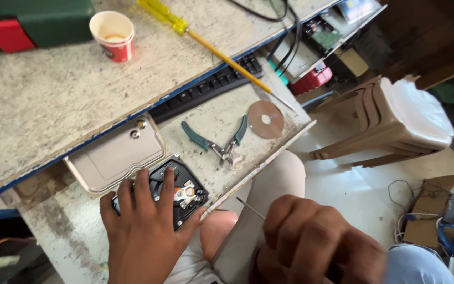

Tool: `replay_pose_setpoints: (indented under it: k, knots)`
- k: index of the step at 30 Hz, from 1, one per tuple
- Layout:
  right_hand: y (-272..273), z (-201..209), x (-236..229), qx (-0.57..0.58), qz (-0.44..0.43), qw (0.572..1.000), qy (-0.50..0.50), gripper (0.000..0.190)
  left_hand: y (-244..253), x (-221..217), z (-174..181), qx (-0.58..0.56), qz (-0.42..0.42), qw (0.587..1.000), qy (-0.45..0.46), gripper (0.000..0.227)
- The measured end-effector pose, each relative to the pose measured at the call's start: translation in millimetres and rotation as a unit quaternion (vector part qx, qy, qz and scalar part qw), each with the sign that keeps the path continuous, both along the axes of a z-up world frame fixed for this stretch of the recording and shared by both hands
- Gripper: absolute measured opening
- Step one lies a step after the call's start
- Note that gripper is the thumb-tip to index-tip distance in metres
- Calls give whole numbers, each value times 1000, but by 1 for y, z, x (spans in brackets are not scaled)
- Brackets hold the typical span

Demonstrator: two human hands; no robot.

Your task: The person uses a screwdriver to remove screws from a hard drive placed on their lap. They carefully unscrew multiple fasteners and set them aside on the workbench while holding the drive steady with the other hand.

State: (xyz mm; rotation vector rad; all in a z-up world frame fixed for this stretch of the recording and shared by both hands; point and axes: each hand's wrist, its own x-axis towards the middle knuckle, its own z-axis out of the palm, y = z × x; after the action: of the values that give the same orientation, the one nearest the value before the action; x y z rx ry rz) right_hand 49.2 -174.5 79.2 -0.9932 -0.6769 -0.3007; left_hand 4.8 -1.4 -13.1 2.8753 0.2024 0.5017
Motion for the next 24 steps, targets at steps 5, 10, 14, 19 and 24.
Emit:
replay_pose_setpoints:
  k: [5, 10, 14, 19, 24]
  knots:
    - [-4, -46, 31, -49, 48, 992, -102, 13, 1, -2, 1, -14, -2, 1000, 15, 79]
    - [23, -78, 79, -400, 37, 910, -98, 35, 3, -5, 6, -38, -16, 999, 4, 83]
    - [44, -74, 83, -542, 54, 831, -111, 56, 3, -4, 7, -34, -14, 999, 8, 82]
    - [49, -76, 76, -597, 19, 783, -174, 50, 4, -5, 6, -38, -15, 999, 20, 83]
    - [51, -75, 72, -647, -23, 729, -223, 44, 4, -3, 7, -37, -12, 999, 27, 84]
